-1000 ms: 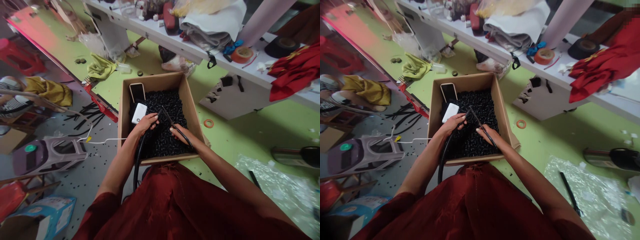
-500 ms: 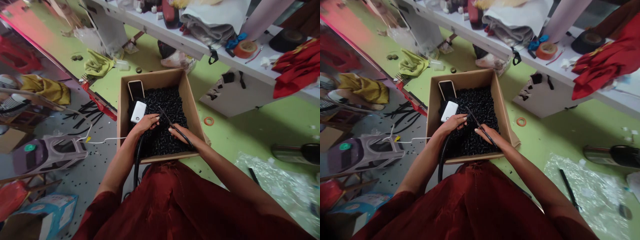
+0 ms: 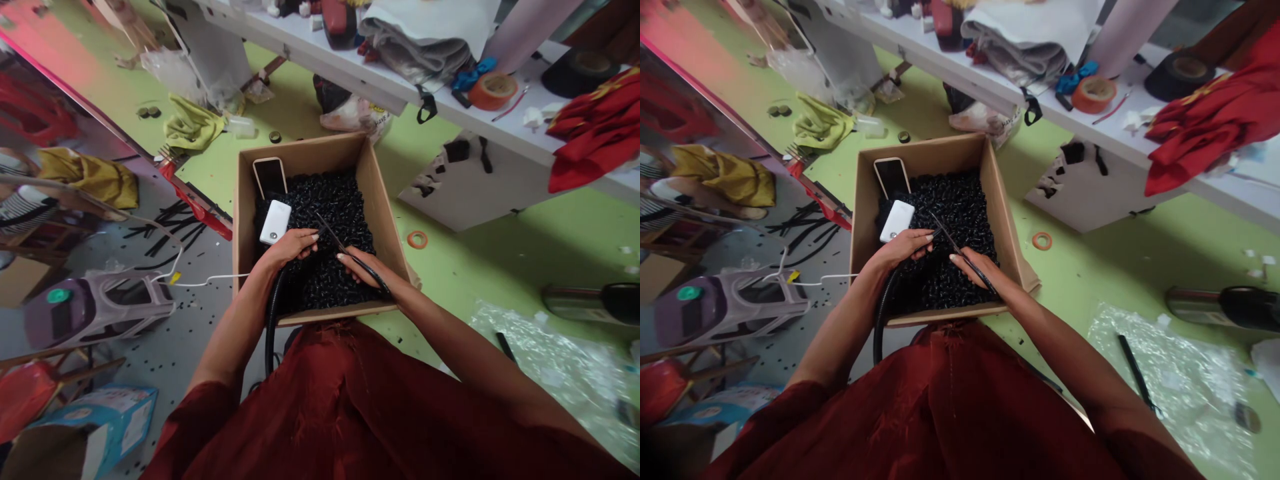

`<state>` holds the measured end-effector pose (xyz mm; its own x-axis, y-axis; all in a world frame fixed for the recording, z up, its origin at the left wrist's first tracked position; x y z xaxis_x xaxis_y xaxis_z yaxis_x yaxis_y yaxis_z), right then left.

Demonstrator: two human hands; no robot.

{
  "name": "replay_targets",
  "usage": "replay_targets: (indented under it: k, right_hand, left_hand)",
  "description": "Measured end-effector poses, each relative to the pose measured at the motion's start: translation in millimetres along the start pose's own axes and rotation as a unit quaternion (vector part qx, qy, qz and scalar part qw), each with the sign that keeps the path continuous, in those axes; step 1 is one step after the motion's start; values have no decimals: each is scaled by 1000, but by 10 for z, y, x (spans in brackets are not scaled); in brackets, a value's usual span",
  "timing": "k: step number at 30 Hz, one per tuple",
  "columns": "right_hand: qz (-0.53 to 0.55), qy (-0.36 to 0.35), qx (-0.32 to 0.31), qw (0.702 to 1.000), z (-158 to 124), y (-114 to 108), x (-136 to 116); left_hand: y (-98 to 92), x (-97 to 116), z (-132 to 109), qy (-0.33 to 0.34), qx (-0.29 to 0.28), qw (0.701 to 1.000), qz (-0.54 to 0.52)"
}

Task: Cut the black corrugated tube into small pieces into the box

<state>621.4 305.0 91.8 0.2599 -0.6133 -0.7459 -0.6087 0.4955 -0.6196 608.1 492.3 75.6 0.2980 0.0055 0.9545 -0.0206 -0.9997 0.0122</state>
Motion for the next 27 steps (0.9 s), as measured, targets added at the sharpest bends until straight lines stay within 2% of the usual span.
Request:
replay_targets:
  k: [6,19,23,27]
  right_hand:
    - [-57,-40,31,997,3,-30,-45]
    - [-166,-30,44,985,83,-10,17]
    - [-138,10,64,988,75,-51,27]
    - [-81,32,77,993,74,-77,68]
  left_hand:
    - [10,-15,15,-8,-1,1000,11]
    - [-15,-60,44,-19,7,999,47]
    - [-53,-65,64,-19,29,999,38]
    - [-76,-6,29,-27,44,998,-23]
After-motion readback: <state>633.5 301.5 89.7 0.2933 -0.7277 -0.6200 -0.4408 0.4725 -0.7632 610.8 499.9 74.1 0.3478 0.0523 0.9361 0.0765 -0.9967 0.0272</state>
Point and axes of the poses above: each hand's wrist, its own z-axis towards the middle knuckle, its own y-axis out of the palm, x = y × z, the point moved 5 cm from there along z, towards the middle knuckle, and after that the axes turned 6 degrees about x, right-handed, at the moved point
